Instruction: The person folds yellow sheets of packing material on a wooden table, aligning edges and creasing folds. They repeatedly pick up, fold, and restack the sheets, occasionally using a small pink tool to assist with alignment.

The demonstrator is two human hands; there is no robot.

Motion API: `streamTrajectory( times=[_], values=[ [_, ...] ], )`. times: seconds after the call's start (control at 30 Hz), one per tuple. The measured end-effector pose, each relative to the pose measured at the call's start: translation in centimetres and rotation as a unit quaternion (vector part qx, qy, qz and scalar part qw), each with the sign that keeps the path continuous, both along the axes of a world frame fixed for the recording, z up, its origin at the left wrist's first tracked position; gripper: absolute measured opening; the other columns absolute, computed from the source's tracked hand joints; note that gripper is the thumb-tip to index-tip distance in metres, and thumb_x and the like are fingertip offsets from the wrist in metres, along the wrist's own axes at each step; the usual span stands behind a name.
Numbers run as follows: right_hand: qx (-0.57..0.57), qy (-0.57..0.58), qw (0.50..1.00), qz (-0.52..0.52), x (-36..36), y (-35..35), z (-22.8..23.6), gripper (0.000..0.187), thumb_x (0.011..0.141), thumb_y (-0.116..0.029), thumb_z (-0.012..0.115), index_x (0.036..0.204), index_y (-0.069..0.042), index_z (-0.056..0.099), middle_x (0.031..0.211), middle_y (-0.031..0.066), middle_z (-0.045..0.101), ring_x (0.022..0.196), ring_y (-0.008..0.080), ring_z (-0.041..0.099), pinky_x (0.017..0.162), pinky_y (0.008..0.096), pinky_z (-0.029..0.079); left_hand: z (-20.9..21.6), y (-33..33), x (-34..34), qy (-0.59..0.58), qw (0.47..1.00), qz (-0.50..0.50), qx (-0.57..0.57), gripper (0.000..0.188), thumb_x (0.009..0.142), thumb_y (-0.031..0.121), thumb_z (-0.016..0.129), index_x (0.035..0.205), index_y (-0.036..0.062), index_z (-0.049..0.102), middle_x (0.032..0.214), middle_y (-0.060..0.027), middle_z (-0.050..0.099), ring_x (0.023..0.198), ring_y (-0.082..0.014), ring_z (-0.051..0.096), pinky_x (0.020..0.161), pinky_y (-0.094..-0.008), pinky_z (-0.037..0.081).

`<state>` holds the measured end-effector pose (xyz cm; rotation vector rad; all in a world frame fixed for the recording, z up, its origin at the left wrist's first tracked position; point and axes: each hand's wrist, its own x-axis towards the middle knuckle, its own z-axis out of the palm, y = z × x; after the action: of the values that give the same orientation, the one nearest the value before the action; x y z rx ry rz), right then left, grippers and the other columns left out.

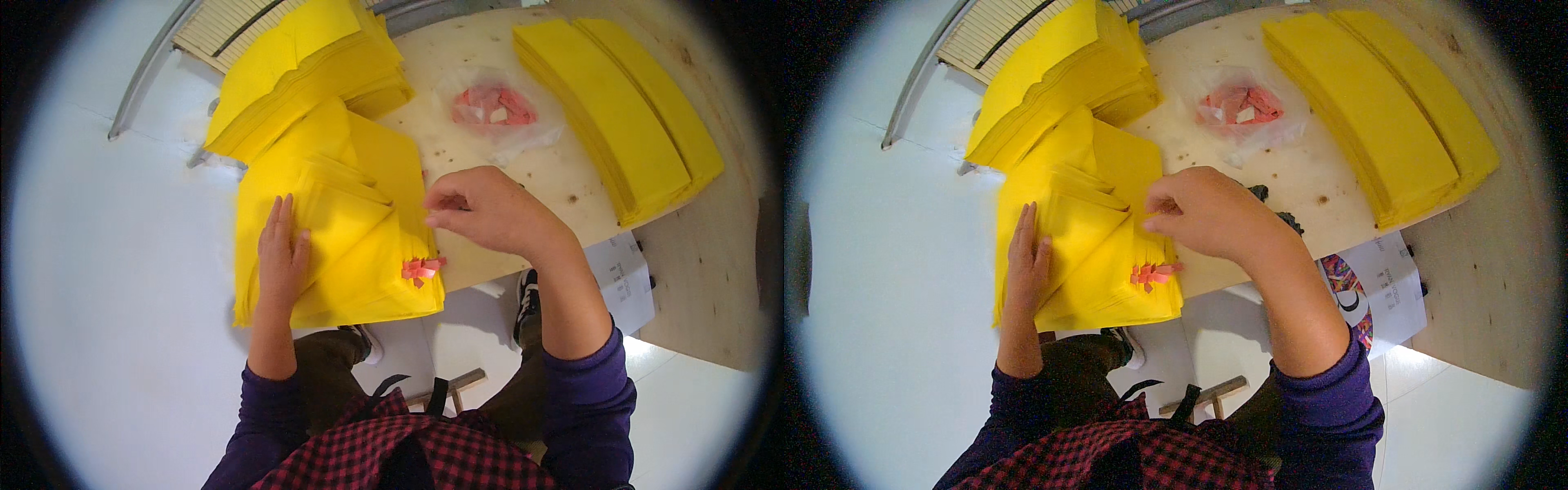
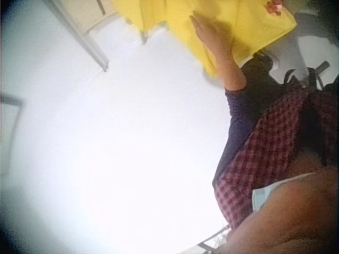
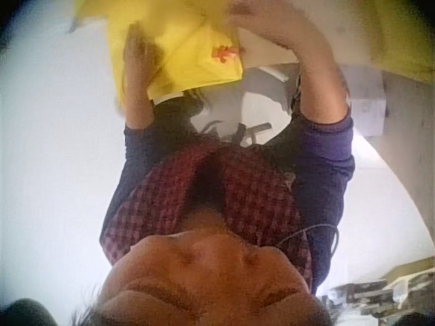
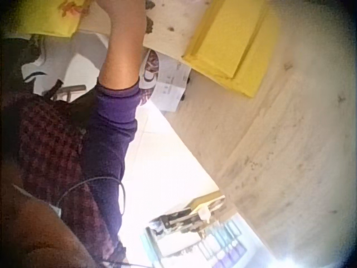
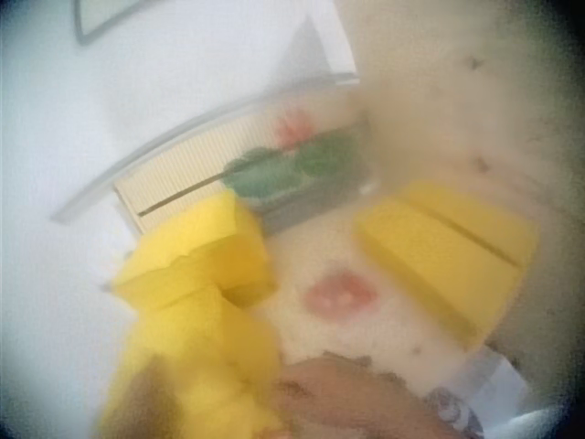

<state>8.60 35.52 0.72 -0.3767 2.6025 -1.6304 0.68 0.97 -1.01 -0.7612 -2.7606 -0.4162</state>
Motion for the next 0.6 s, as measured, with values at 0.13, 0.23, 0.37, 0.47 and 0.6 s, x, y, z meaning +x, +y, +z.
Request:
streamTrajectory(
  times=[0.13,0.23,0.37,0.47,0.6],
  values=[
    [-0.014,-0.014,1.0,0.001,0.3,0.3,0.1,0.021,0.087,-0.016,0.07,0.098,0.002,0.068,0.082,0.0118,0.071,0.076,0.0172,0.066,0.072,0.0315,0.053,-0.9,0.4,0.3,0.048,0.999,0.011,-0.016,0.057,0.098,0.019,0.053,0.152,0.0093,0.038,0.155,-0.0198,0.038,0.141,-0.0368,0.039,0.116,-0.0484,0.028],
    [0.001,-0.013,1.0,-0.002,0.5,0.6,0.0,0.022,0.087,-0.017,0.07,0.098,0.003,0.068,0.082,0.0115,0.071,0.075,0.0169,0.065,0.071,0.0313,0.053,-1.3,0.7,0.7,0.073,0.996,0.034,-0.042,0.055,0.098,0.019,0.052,0.151,0.01,0.039,0.155,-0.0174,0.039,0.141,-0.0348,0.039,0.117,-0.05,0.026],
    [-0.006,0.011,0.999,-0.036,0.6,1.3,-0.3,0.021,0.087,-0.016,0.07,0.096,0.003,0.069,0.081,0.0107,0.07,0.074,0.0164,0.064,0.07,0.0308,0.052,-1.3,0.9,0.9,0.069,0.996,0.039,-0.046,0.053,0.099,0.018,0.051,0.151,0.0099,0.04,0.154,-0.0168,0.041,0.141,-0.0341,0.04,0.117,-0.0504,0.026],
    [0.017,0.029,0.989,-0.143,0.6,2.7,-0.6,0.019,0.087,-0.014,0.07,0.095,0.003,0.069,0.081,0.0093,0.07,0.073,0.015,0.063,0.07,0.0297,0.051,-1.4,1.1,0.8,0.045,0.998,0.03,-0.023,0.052,0.1,0.018,0.049,0.15,0.0089,0.04,0.153,-0.0171,0.043,0.141,-0.0341,0.04,0.117,-0.0496,0.026],
    [-0.031,0.084,0.945,-0.315,0.7,4.4,-1.0,0.016,0.088,-0.011,0.07,0.096,0.002,0.069,0.08,0.0067,0.07,0.074,0.012,0.063,0.07,0.0281,0.051,-1.1,0.9,0.8,0.032,0.999,0.003,0.003,0.051,0.101,0.02,0.046,0.15,0.0075,0.041,0.151,-0.0173,0.044,0.141,-0.0341,0.04,0.118,-0.0485,0.027]
  ],
)
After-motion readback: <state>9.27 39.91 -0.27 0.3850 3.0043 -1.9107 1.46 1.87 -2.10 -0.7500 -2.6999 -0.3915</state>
